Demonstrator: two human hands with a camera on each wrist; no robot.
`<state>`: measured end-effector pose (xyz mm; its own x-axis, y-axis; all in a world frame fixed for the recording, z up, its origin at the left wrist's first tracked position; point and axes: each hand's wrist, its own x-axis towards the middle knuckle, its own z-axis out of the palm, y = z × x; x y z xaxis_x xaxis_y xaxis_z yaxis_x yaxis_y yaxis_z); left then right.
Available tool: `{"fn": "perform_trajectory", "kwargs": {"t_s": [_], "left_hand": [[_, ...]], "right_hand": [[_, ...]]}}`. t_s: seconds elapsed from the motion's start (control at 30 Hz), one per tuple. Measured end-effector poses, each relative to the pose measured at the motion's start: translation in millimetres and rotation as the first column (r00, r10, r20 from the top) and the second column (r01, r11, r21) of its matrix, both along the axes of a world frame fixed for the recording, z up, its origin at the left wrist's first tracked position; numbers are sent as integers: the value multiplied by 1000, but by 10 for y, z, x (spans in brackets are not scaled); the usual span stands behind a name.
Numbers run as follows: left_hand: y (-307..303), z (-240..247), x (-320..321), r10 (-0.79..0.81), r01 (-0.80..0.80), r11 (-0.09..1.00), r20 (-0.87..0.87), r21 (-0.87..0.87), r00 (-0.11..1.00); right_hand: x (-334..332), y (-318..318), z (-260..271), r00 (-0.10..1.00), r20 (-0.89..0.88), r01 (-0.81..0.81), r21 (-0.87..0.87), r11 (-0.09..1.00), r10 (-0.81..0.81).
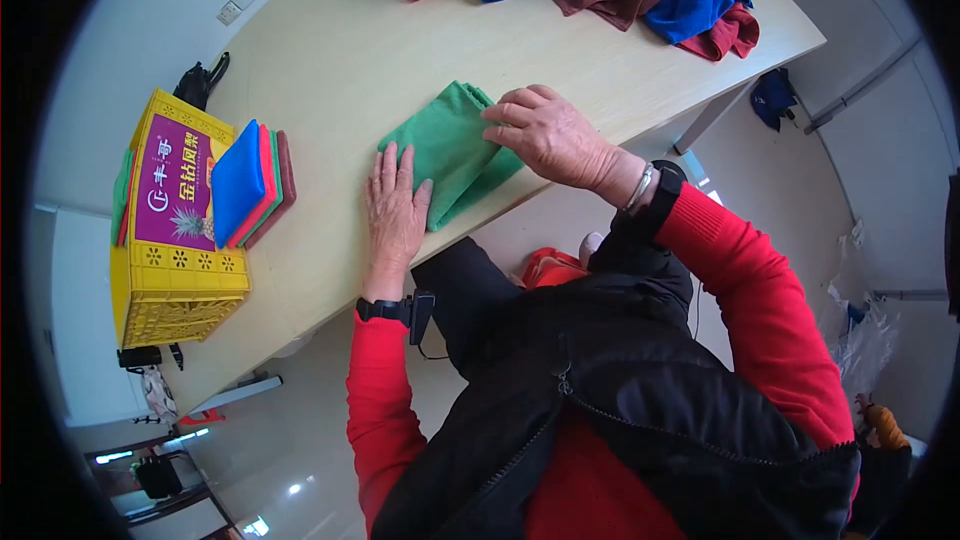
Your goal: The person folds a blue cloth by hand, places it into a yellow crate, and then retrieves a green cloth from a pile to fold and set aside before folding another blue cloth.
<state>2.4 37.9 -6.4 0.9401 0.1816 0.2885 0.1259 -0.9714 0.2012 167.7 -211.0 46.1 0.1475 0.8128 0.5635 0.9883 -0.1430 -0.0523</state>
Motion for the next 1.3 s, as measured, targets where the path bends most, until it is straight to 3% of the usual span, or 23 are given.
{"fn": "perform_trajectory", "kwargs": {"t_s": [0.27,0.4,0.5,0.63,0.73,0.87,0.93,1.17,1.3], "left_hand": [[-52,127,-31,-47,47,999,-8,-16,999],[-111,93,-22,-62,62,998,-37,-7,997],[-167,124,17,-62,63,998,-53,15,997],[-297,112,36,-57,62,997,-110,39,992],[-241,136,35,-57,65,997,-127,52,990],[-79,200,128,-48,53,998,-116,42,992],[21,280,257,38,-35,999,-85,31,996],[78,211,305,40,-40,999,-48,5,998],[-153,402,149,140,-143,989,-95,-23,986]], "right_hand": [[-93,-158,-122,999,-51,-3,-83,997,-1],[-157,-123,82,989,-146,-25,-108,994,9],[-260,203,184,908,-418,-22,-66,998,-7],[-255,779,-199,947,-312,89,28,996,-76],[-218,938,-422,953,-192,216,-116,969,-235],[-168,911,-415,938,-218,213,-253,944,-270],[-151,887,-411,939,-221,206,-257,944,-265],[63,859,-417,976,-156,119,-211,970,-154],[107,811,-167,981,-174,17,-356,934,-84]]}}
